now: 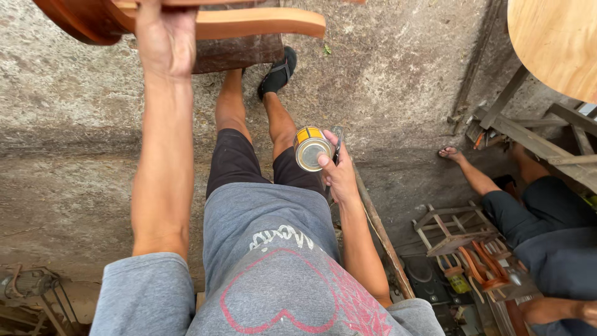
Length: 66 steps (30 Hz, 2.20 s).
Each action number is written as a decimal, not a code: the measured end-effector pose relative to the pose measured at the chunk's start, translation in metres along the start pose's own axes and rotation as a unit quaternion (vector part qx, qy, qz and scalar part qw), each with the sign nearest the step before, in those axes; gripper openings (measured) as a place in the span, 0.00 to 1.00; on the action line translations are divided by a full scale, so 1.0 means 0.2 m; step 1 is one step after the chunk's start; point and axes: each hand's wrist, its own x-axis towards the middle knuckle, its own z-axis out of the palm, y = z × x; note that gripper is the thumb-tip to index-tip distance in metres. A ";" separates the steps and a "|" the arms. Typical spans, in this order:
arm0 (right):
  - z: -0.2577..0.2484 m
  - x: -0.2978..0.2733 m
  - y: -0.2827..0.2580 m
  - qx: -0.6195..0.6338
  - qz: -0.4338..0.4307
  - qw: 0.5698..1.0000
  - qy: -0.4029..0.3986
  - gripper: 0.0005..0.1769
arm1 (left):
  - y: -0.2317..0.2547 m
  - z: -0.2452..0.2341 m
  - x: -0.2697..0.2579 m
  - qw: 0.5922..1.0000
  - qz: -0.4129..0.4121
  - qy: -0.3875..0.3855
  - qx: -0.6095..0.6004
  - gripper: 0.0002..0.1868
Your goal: The person applies a liquid substance from a can to the legs and frame of a wooden stool using a small tool, turning the stool over to reach different sections.
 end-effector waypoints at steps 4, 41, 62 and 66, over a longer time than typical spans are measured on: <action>-0.02 0.01 0.01 -0.018 0.006 1.000 -0.020 0.48 | -0.09 -0.08 -0.14 0.998 -0.015 0.052 -0.012 0.41; 0.06 0.20 -0.11 -0.106 -0.090 0.976 -0.165 0.49 | -0.29 0.69 -1.03 0.660 0.089 -0.278 0.692 0.51; 0.09 0.62 -0.10 -0.257 -0.226 0.925 0.167 0.15 | 0.09 0.68 -0.54 0.489 0.104 -0.202 0.842 0.42; 0.14 0.65 -0.07 -0.424 -0.405 0.787 0.195 0.15 | 0.06 0.65 -0.53 0.469 0.082 -0.215 0.853 0.42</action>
